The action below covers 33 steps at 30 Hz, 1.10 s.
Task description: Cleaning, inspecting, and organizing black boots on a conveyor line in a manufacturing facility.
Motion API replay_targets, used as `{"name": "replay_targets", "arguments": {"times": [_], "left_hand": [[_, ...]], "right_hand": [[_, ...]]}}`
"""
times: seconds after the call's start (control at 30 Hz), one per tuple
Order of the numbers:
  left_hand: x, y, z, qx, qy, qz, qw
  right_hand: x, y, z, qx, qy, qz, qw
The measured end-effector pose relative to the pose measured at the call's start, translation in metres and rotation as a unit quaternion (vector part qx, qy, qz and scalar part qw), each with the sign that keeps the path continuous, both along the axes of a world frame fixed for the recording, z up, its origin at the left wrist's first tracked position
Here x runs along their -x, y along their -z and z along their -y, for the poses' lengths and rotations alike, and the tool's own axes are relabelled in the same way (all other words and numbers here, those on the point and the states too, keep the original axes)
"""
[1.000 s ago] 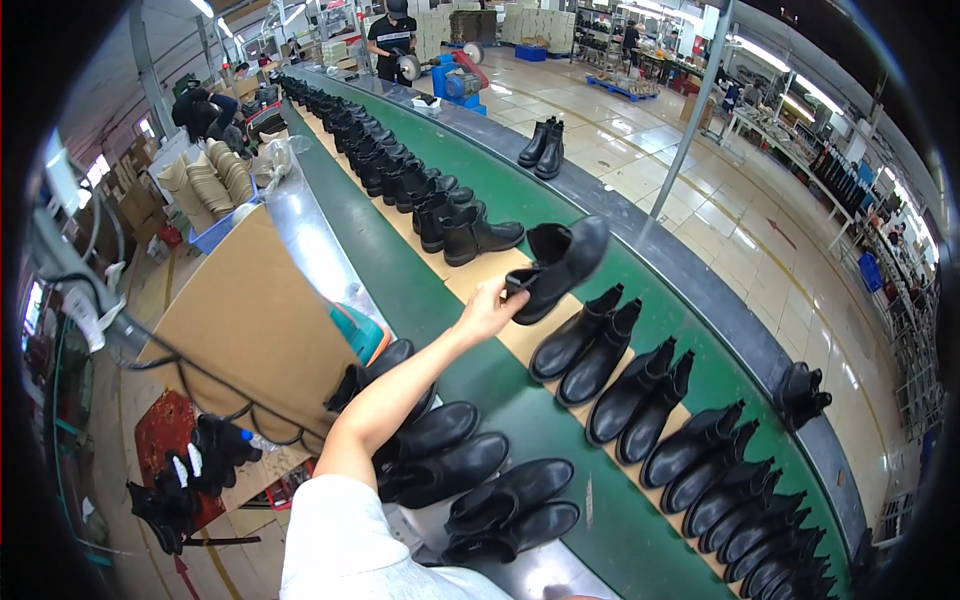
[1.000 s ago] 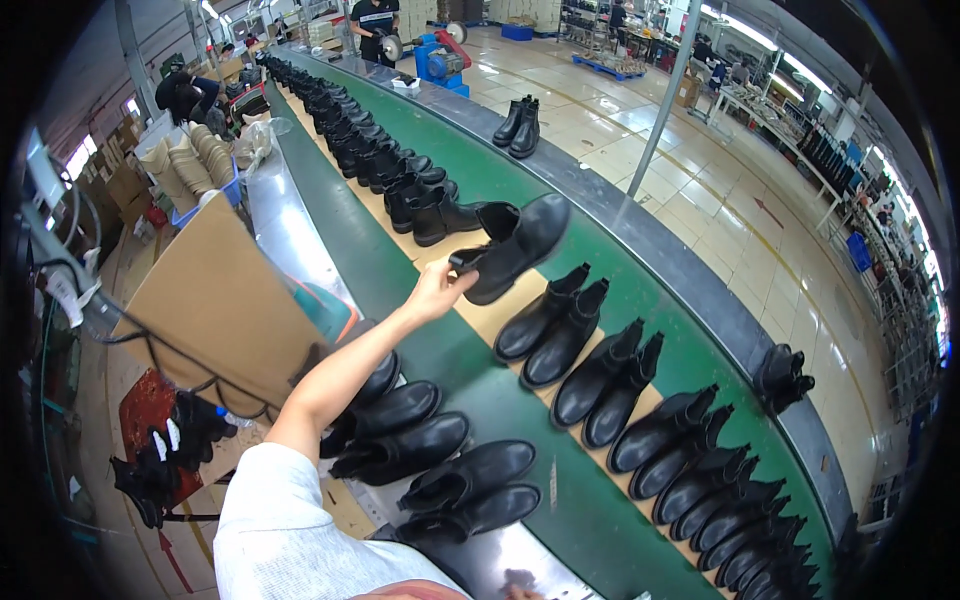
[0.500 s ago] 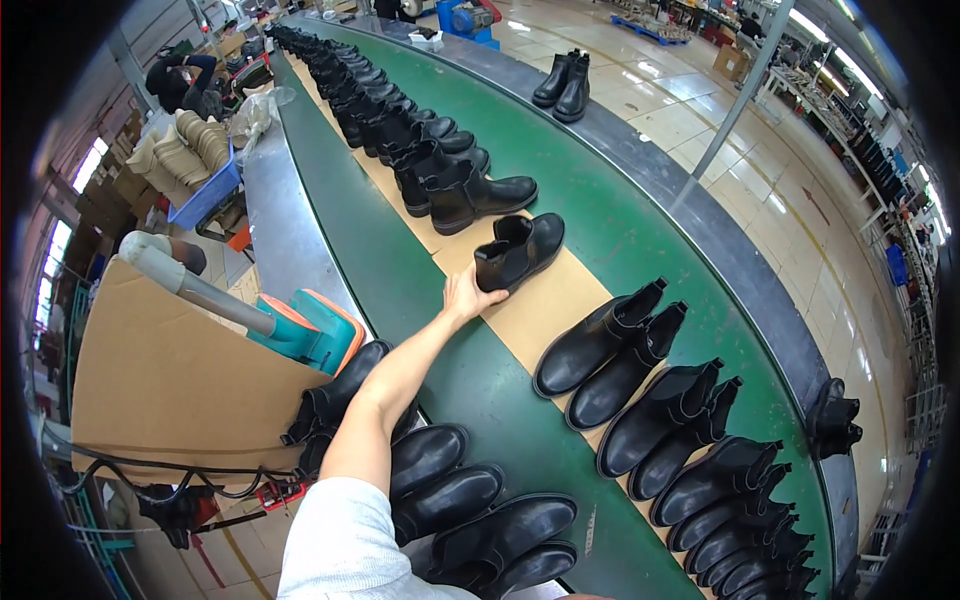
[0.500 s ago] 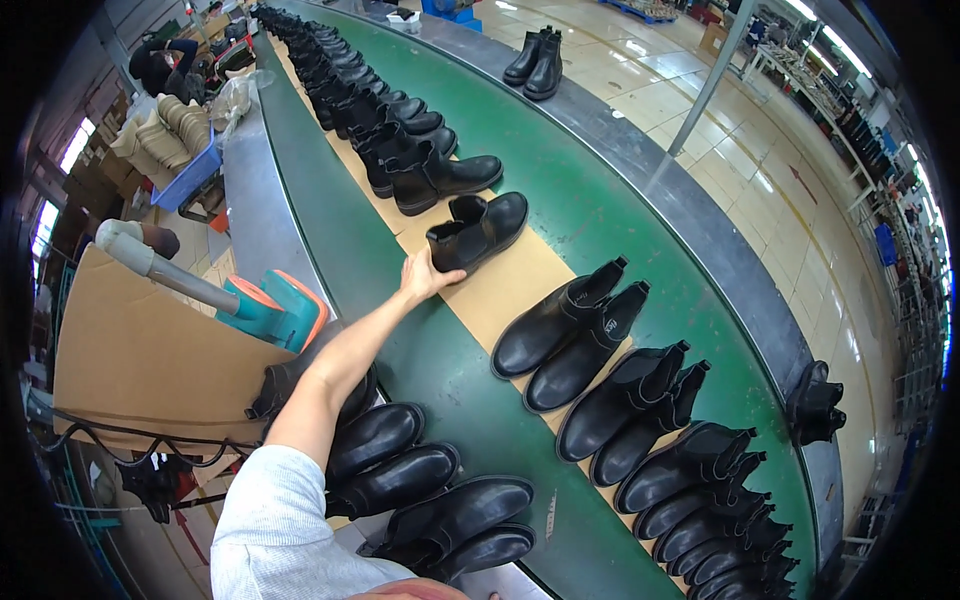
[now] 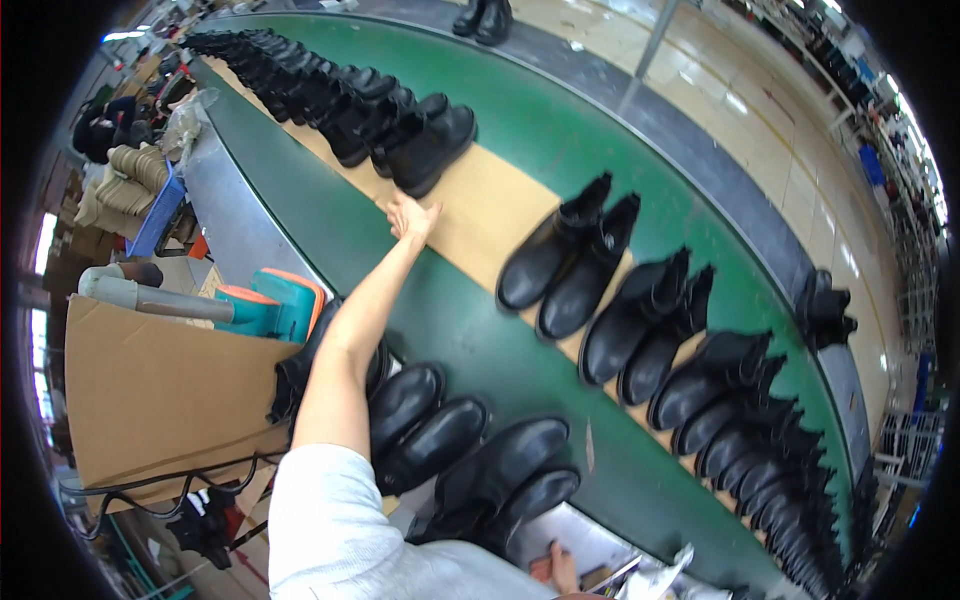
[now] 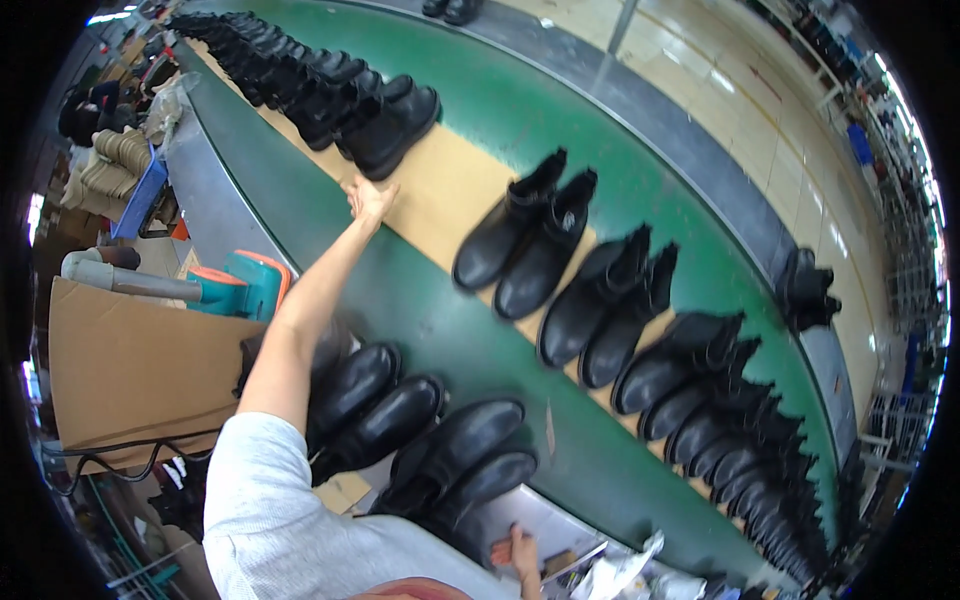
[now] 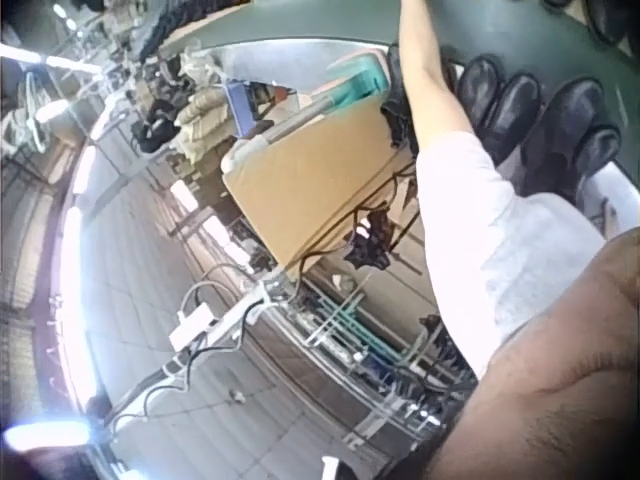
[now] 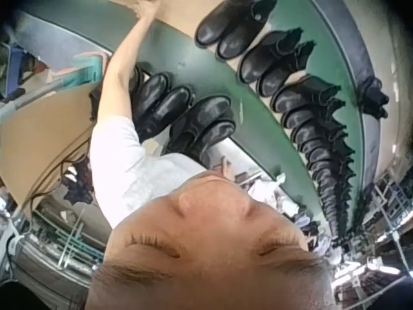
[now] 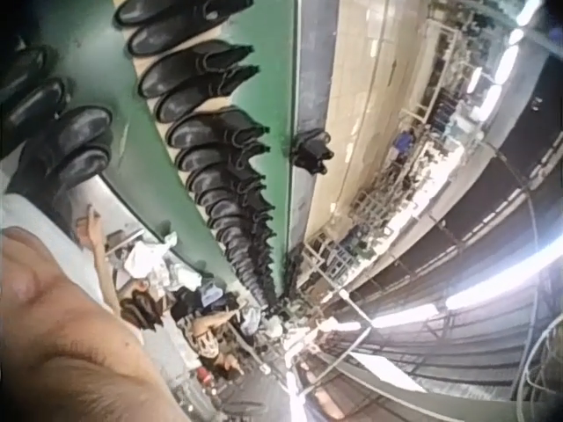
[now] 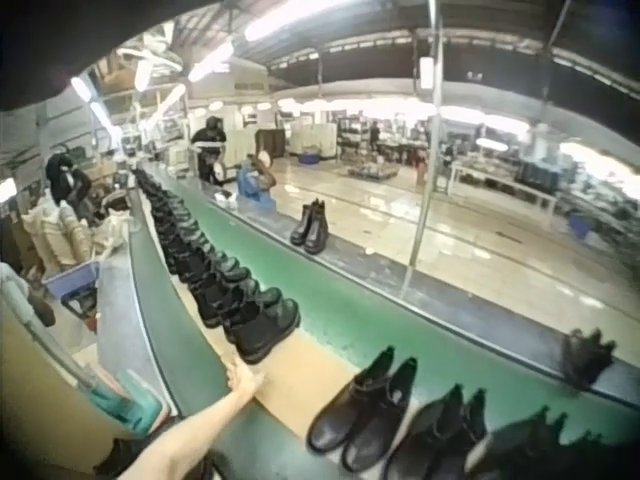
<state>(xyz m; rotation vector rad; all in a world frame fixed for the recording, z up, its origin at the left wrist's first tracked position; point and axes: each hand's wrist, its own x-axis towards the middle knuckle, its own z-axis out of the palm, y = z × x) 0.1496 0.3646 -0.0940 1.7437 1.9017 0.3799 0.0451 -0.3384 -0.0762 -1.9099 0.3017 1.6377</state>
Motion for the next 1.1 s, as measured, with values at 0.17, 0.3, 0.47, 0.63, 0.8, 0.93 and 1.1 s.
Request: {"name": "replay_targets", "arguments": {"times": [0.17, 0.3, 0.47, 0.63, 0.8, 0.93, 1.1], "left_hand": [[0.022, -0.064, 0.099, -0.034, 0.325, 0.049, 0.944], [0.062, -0.135, 0.188, -0.059, 0.595, 0.07, 0.799], [0.119, -0.14, 0.305, 0.024, 0.7, -0.1, 0.707], [0.181, -0.04, 0.367, -0.017, 0.575, 0.092, 0.812], [0.185, -0.041, 0.385, 0.075, 0.434, 0.064, 0.895], [0.185, -0.05, 0.378, 0.161, 0.372, 0.067, 0.912], [0.196, -0.063, 0.381, 0.231, 0.367, 0.161, 0.887]], "right_hand": [[0.004, 0.025, 0.014, -0.006, -0.007, 0.039, 0.999], [0.002, -0.015, -0.061, -0.062, 0.074, 0.055, 0.994], [0.009, -0.052, -0.134, -0.118, 0.183, 0.04, 0.975], [0.025, -0.052, -0.153, -0.141, 0.303, 0.007, 0.942], [0.031, -0.054, -0.138, -0.237, 0.385, -0.05, 0.891], [0.03, -0.055, -0.127, -0.231, 0.386, -0.054, 0.891], [0.028, -0.055, -0.119, -0.256, 0.339, -0.074, 0.902]]}}
